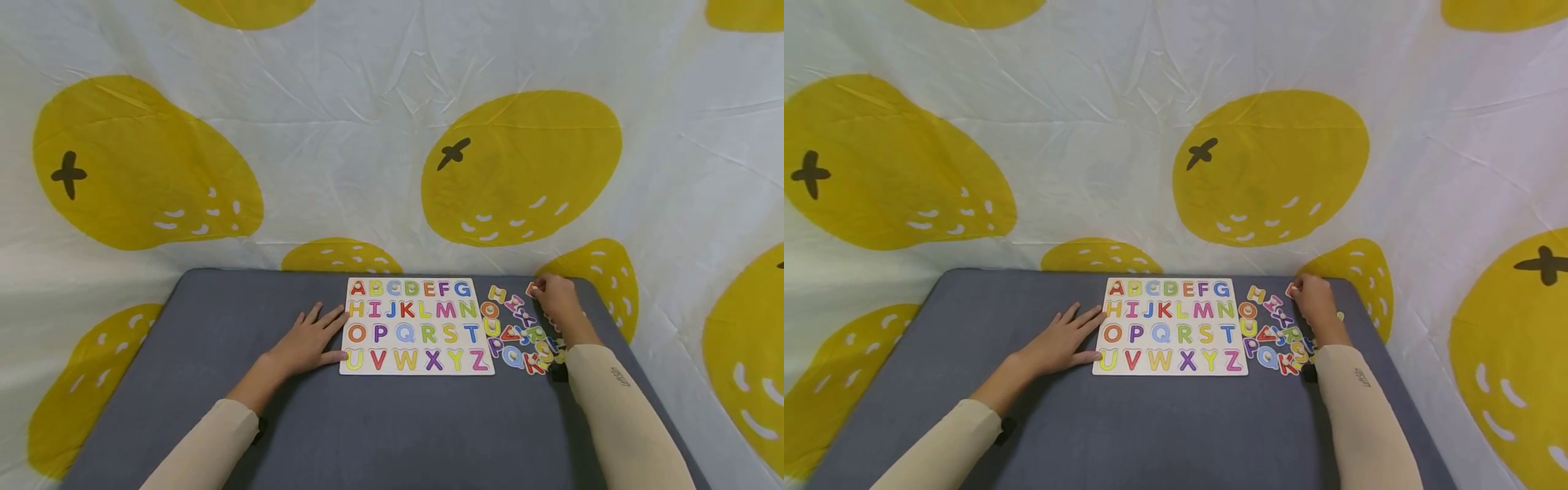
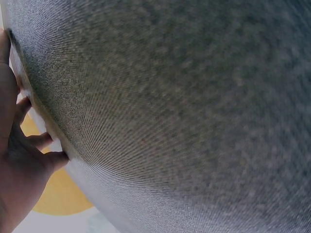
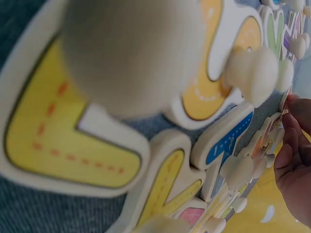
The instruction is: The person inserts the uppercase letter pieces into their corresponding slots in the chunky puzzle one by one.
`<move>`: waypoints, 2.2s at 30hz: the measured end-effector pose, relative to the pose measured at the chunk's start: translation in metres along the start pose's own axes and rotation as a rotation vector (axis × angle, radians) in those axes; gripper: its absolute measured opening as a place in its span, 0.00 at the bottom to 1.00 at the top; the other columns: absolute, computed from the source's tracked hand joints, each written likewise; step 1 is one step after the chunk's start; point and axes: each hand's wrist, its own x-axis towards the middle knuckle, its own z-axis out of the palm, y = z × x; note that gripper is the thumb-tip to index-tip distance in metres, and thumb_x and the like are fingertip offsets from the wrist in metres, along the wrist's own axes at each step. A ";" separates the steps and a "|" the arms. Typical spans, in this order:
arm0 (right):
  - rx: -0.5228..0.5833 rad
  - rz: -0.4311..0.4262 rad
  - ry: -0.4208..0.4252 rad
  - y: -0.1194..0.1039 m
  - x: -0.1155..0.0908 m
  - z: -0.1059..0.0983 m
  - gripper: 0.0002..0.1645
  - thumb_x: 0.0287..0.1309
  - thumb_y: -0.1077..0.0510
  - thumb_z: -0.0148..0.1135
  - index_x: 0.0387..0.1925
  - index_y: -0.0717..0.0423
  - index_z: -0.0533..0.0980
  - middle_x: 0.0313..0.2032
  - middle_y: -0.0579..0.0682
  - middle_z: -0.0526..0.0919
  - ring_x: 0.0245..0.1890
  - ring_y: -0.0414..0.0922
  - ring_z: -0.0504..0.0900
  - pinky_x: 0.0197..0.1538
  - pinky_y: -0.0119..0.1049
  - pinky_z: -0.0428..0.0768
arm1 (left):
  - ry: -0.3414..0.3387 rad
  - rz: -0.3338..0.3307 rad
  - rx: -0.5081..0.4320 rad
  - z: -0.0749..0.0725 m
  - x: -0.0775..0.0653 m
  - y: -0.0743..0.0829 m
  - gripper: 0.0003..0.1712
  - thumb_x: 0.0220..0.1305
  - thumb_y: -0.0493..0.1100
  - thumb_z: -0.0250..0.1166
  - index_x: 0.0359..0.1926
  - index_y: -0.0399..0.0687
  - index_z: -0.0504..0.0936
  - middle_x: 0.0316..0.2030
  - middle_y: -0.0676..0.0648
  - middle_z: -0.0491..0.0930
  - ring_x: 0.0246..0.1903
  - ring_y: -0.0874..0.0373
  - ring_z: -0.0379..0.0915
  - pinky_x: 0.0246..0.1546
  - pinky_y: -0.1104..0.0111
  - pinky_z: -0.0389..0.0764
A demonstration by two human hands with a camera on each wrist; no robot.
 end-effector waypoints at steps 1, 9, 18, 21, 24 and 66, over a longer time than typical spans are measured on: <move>0.007 0.010 0.002 0.001 0.000 0.001 0.12 0.72 0.58 0.62 0.43 0.67 0.79 0.34 0.62 0.81 0.30 0.55 0.78 0.34 0.44 0.77 | -0.003 0.001 0.001 0.001 0.000 0.000 0.52 0.68 0.71 0.61 0.83 0.54 0.55 0.81 0.45 0.54 0.78 0.28 0.44 0.70 0.29 0.55; 0.011 -0.013 0.064 -0.003 -0.006 -0.003 0.12 0.72 0.57 0.62 0.41 0.65 0.80 0.38 0.63 0.83 0.38 0.59 0.77 0.41 0.50 0.75 | -0.001 -0.001 0.002 0.004 0.001 -0.002 0.52 0.68 0.72 0.60 0.83 0.55 0.54 0.82 0.46 0.53 0.79 0.29 0.43 0.70 0.29 0.55; 0.048 -0.084 0.078 -0.021 -0.022 -0.006 0.13 0.70 0.56 0.65 0.44 0.65 0.81 0.39 0.62 0.84 0.36 0.56 0.79 0.43 0.52 0.78 | 0.007 0.003 0.002 0.003 0.001 -0.001 0.52 0.67 0.72 0.60 0.83 0.55 0.55 0.81 0.45 0.54 0.79 0.29 0.44 0.70 0.29 0.55; 0.055 -0.094 0.054 -0.028 -0.027 -0.004 0.13 0.70 0.56 0.65 0.45 0.64 0.82 0.39 0.62 0.85 0.39 0.56 0.79 0.47 0.54 0.78 | 0.006 0.007 0.006 0.003 0.001 0.000 0.52 0.68 0.72 0.60 0.83 0.55 0.55 0.81 0.45 0.54 0.79 0.29 0.44 0.70 0.29 0.55; 0.073 -0.115 0.023 -0.038 -0.029 -0.002 0.13 0.71 0.56 0.64 0.45 0.65 0.83 0.39 0.61 0.85 0.39 0.56 0.80 0.46 0.52 0.79 | 0.004 0.007 0.010 0.005 0.001 -0.001 0.52 0.68 0.72 0.60 0.83 0.54 0.55 0.81 0.45 0.54 0.79 0.28 0.44 0.70 0.29 0.55; 0.010 -0.322 -0.177 -0.189 0.003 0.082 0.08 0.71 0.57 0.65 0.43 0.59 0.84 0.41 0.54 0.83 0.39 0.48 0.78 0.46 0.42 0.80 | 0.011 0.006 -0.005 0.004 0.000 0.000 0.51 0.68 0.71 0.61 0.82 0.54 0.55 0.81 0.45 0.54 0.78 0.28 0.44 0.69 0.29 0.56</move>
